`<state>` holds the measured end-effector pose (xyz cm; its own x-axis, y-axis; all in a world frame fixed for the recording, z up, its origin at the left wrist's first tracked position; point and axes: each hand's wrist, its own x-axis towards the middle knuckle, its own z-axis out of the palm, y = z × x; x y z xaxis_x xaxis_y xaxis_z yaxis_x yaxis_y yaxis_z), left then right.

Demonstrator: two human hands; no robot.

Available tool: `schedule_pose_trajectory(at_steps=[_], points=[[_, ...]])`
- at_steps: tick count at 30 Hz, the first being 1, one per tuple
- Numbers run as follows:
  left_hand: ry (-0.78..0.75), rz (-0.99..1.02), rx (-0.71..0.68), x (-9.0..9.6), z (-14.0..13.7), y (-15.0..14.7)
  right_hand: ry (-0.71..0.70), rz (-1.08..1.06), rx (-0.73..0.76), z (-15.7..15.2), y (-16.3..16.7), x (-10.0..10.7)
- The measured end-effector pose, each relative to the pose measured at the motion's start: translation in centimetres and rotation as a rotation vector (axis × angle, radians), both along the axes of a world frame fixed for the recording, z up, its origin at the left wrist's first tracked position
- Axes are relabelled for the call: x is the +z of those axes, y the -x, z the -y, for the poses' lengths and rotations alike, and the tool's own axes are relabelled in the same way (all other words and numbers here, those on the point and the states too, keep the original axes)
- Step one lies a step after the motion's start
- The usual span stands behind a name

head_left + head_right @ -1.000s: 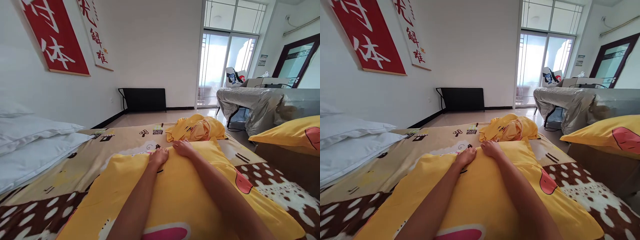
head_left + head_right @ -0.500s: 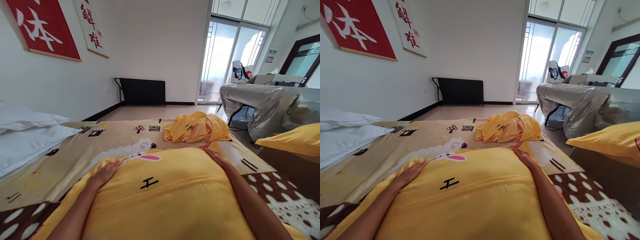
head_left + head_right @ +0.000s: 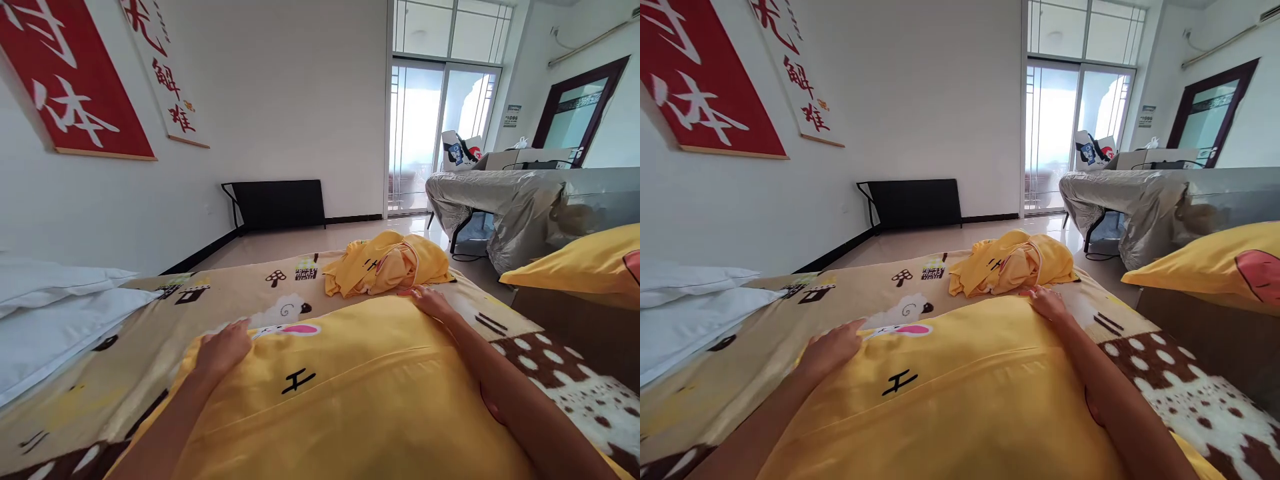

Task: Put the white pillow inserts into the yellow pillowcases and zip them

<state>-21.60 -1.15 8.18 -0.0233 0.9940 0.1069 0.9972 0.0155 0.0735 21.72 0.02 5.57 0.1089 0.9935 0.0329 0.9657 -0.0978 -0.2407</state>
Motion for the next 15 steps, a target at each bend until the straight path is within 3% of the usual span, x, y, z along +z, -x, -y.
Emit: schedule_pose_trajectory(at_steps=[3,5,7,10,15], points=[[0.044,0.046,-0.192,0.6,-0.6,-8.1,-0.044,0.038,0.197,0.4,6.1,2.7],[0.081,0.081,-0.316,-0.4,-0.7,-12.9,-0.044,0.055,0.324,0.7,10.1,2.8],[0.128,0.104,-0.401,-1.9,-0.4,-15.8,-0.022,0.065,0.406,1.1,12.7,2.0],[0.161,0.113,-0.440,-3.4,0.0,-15.7,-0.013,0.048,0.458,1.5,13.2,0.5],[0.191,0.095,-0.319,-3.8,-0.8,-9.1,0.021,-0.066,0.484,0.3,8.4,-0.1]])
